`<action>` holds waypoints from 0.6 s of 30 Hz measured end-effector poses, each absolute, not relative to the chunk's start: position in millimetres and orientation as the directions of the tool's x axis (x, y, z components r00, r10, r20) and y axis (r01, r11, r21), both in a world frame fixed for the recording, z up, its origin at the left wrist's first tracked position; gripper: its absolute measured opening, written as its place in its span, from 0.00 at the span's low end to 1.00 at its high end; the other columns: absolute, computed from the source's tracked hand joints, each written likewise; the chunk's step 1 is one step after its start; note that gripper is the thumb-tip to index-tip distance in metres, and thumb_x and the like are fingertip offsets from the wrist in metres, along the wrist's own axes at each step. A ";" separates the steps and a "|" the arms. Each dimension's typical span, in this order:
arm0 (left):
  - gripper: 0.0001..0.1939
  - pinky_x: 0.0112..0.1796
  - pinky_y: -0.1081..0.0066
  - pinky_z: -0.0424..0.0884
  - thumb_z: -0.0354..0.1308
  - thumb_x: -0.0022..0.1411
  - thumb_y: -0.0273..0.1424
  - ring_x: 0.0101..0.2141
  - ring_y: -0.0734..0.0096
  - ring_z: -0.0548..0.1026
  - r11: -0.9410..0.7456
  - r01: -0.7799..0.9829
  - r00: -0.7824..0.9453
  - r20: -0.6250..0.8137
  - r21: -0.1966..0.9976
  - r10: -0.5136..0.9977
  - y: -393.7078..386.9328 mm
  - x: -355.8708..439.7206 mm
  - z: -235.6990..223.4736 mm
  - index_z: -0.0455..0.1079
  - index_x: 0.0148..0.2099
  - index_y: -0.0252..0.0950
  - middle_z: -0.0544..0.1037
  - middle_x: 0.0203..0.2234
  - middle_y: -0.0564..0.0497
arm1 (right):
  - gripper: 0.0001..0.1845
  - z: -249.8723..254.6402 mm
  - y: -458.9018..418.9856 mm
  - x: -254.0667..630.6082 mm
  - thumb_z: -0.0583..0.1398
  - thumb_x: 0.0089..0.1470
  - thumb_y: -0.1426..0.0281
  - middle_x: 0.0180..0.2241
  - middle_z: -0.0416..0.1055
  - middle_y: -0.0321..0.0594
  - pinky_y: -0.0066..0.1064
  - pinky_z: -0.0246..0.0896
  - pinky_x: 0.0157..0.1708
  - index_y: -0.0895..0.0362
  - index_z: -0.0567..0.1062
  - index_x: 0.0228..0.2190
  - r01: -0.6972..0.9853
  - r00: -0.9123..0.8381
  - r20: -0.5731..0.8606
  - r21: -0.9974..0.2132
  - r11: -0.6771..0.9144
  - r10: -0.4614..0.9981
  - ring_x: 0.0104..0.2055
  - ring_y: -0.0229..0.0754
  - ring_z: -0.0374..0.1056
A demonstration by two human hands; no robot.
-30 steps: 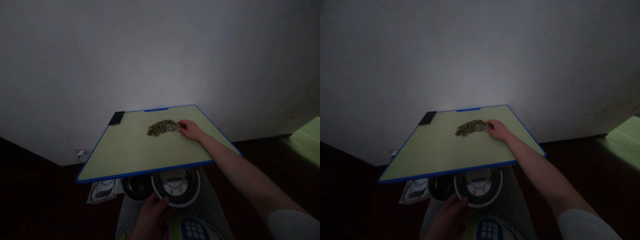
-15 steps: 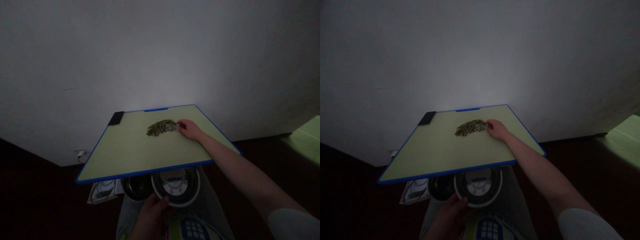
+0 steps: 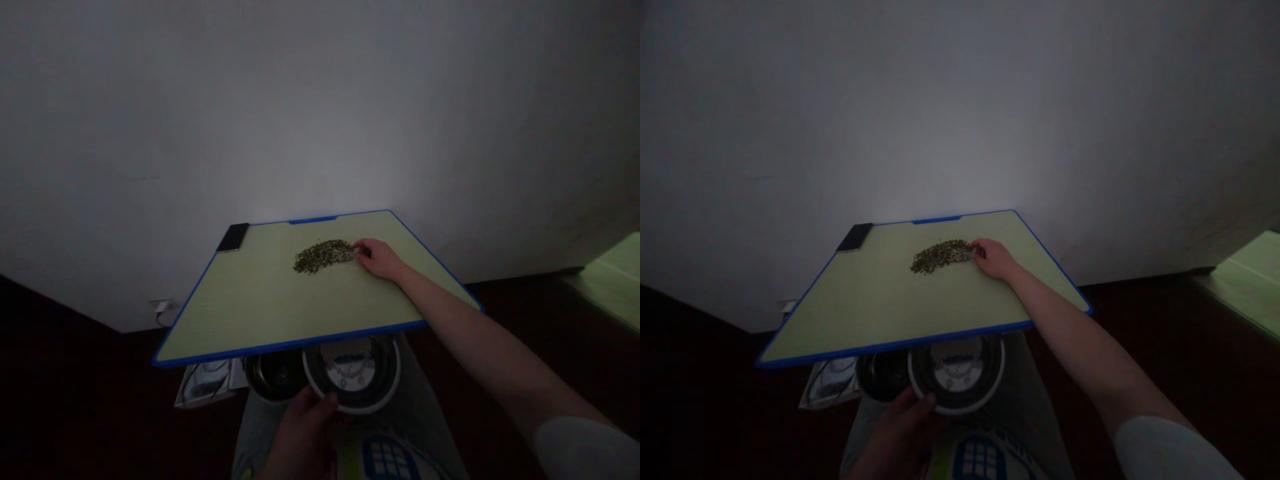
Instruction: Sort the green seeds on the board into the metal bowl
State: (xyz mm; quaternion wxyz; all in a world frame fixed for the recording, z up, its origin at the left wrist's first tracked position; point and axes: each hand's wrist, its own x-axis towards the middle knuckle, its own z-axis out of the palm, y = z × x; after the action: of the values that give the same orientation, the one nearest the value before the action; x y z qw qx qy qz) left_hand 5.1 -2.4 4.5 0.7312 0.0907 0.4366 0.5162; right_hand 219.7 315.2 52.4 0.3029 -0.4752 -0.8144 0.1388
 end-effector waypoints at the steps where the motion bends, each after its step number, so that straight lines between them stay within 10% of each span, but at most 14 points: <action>1: 0.23 0.61 0.48 0.74 0.84 0.45 0.34 0.53 0.38 0.86 0.449 -0.675 0.083 -0.545 0.585 0.834 -2.5 5.4 4.8 0.83 0.43 0.34 0.90 0.46 0.34 | 0.16 52.4 315.4 220.0 0.65 0.57 0.76 0.33 0.79 0.39 0.33 0.66 0.40 0.56 0.82 0.48 0.690 -0.363 0.361 -0.515 0.509 0.859 0.33 0.42 0.70; 18: 0.23 0.60 0.48 0.75 0.84 0.44 0.37 0.56 0.35 0.83 0.455 -0.657 0.093 -0.534 0.601 0.840 -2.3 6.9 10.5 0.84 0.42 0.35 0.90 0.48 0.35 | 0.16 55.0 312.8 218.0 0.65 0.59 0.75 0.35 0.80 0.41 0.33 0.66 0.39 0.57 0.82 0.49 0.680 -0.395 0.341 -0.515 0.521 0.853 0.33 0.43 0.70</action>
State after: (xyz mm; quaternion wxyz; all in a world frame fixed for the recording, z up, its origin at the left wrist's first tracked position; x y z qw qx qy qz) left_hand 6.9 -2.3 10.5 0.7317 0.1044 0.4381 0.5117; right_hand 218.0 312.8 55.0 0.2915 -0.4663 -0.8220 0.1481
